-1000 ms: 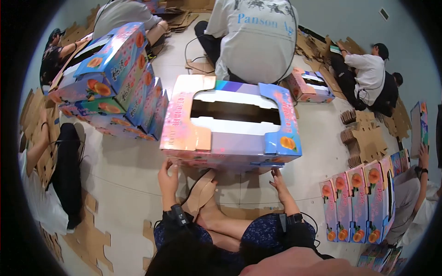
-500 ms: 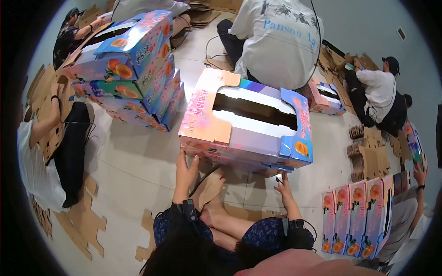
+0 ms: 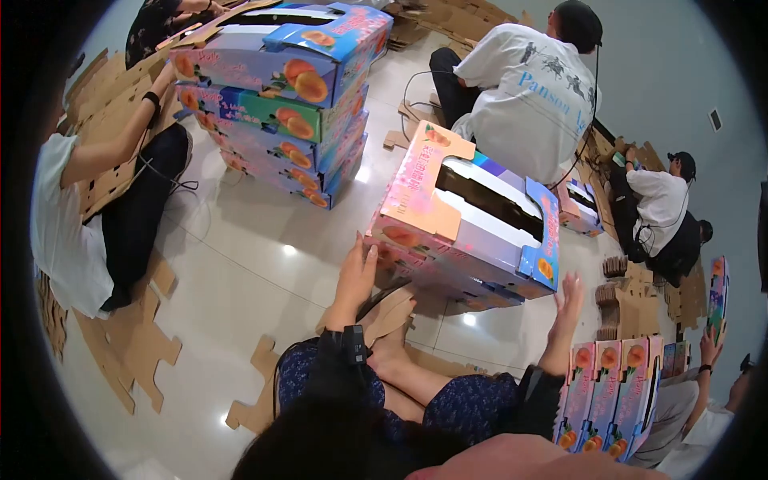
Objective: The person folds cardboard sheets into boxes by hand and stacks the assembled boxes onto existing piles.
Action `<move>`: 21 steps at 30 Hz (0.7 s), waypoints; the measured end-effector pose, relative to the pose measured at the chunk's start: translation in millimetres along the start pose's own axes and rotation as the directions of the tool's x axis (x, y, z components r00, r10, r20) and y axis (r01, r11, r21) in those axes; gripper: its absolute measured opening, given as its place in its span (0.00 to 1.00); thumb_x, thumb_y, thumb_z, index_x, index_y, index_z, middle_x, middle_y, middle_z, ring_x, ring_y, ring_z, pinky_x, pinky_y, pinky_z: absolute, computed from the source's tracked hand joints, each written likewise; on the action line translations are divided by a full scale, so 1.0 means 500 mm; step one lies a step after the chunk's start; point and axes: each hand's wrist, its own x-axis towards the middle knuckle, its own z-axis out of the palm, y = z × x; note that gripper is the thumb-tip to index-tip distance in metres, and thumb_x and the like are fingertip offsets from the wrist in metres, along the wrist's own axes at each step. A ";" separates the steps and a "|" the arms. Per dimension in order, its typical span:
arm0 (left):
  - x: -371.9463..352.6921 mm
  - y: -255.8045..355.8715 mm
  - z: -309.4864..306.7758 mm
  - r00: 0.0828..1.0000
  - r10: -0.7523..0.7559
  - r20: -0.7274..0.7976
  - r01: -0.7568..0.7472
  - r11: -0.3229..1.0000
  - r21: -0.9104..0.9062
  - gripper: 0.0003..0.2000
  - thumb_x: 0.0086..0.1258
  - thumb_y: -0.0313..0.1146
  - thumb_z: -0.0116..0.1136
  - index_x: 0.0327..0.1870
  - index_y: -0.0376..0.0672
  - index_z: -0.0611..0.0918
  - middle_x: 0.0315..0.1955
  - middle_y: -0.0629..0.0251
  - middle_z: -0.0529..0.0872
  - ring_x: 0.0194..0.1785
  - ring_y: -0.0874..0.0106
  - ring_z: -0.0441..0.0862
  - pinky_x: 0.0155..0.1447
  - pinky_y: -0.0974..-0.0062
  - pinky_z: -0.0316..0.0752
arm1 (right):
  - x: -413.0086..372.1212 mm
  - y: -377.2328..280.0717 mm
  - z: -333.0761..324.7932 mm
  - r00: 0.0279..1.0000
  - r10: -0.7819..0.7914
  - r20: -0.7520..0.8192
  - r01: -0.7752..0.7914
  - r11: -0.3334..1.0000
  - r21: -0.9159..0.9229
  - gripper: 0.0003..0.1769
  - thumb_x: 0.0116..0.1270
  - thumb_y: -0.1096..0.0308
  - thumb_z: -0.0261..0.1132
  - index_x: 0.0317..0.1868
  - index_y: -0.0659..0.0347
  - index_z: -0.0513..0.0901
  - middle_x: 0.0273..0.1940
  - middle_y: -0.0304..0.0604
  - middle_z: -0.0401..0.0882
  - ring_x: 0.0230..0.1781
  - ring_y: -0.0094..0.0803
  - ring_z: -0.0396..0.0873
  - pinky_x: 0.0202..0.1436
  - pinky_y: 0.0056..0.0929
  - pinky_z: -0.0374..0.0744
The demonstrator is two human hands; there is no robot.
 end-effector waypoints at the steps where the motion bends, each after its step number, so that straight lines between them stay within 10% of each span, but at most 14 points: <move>1: 0.002 -0.011 0.005 1.000 -0.006 -0.009 0.006 1.000 0.016 0.34 0.80 0.50 0.47 0.75 0.28 0.62 0.61 0.37 0.77 0.65 0.46 0.75 0.69 0.60 0.69 | 0.033 -0.032 0.012 0.998 0.048 -0.027 -0.047 0.999 0.025 0.39 0.76 0.42 0.54 0.78 0.57 0.59 0.75 0.50 0.62 0.78 0.41 0.58 0.76 0.48 0.59; 7: 0.006 -0.012 0.009 1.000 -0.028 -0.008 0.028 0.999 -0.046 0.33 0.79 0.53 0.47 0.72 0.31 0.66 0.62 0.38 0.77 0.66 0.46 0.75 0.69 0.59 0.69 | 0.226 -0.072 0.135 0.980 0.132 0.146 -0.024 0.815 -0.579 0.45 0.62 0.43 0.72 0.69 0.68 0.70 0.60 0.47 0.78 0.57 0.36 0.79 0.59 0.34 0.76; 11: 0.006 -0.013 0.008 0.999 -0.020 -0.034 0.018 0.998 -0.058 0.33 0.79 0.53 0.48 0.71 0.31 0.68 0.61 0.37 0.77 0.65 0.46 0.75 0.69 0.59 0.69 | 0.229 -0.026 0.153 0.922 0.362 0.137 -0.270 0.855 -0.443 0.36 0.53 0.47 0.78 0.51 0.69 0.82 0.37 0.43 0.84 0.31 0.29 0.83 0.35 0.32 0.81; 16: 0.009 -0.009 -0.002 0.995 -0.098 0.008 0.098 0.995 0.006 0.33 0.78 0.54 0.49 0.69 0.31 0.71 0.64 0.36 0.74 0.69 0.44 0.71 0.72 0.55 0.65 | 0.246 -0.028 0.124 0.898 0.423 0.123 -0.314 0.811 -0.493 0.25 0.56 0.55 0.73 0.46 0.67 0.82 0.35 0.41 0.83 0.30 0.28 0.81 0.34 0.31 0.78; 21: 0.016 -0.035 0.035 0.948 0.078 -0.310 -0.081 0.997 0.002 0.31 0.76 0.54 0.51 0.67 0.34 0.75 0.64 0.42 0.75 0.71 0.46 0.66 0.74 0.51 0.59 | 0.184 -0.030 0.034 0.957 0.289 -0.012 -0.258 0.838 -0.481 0.28 0.51 0.54 0.75 0.46 0.68 0.83 0.38 0.43 0.83 0.33 0.29 0.80 0.37 0.30 0.77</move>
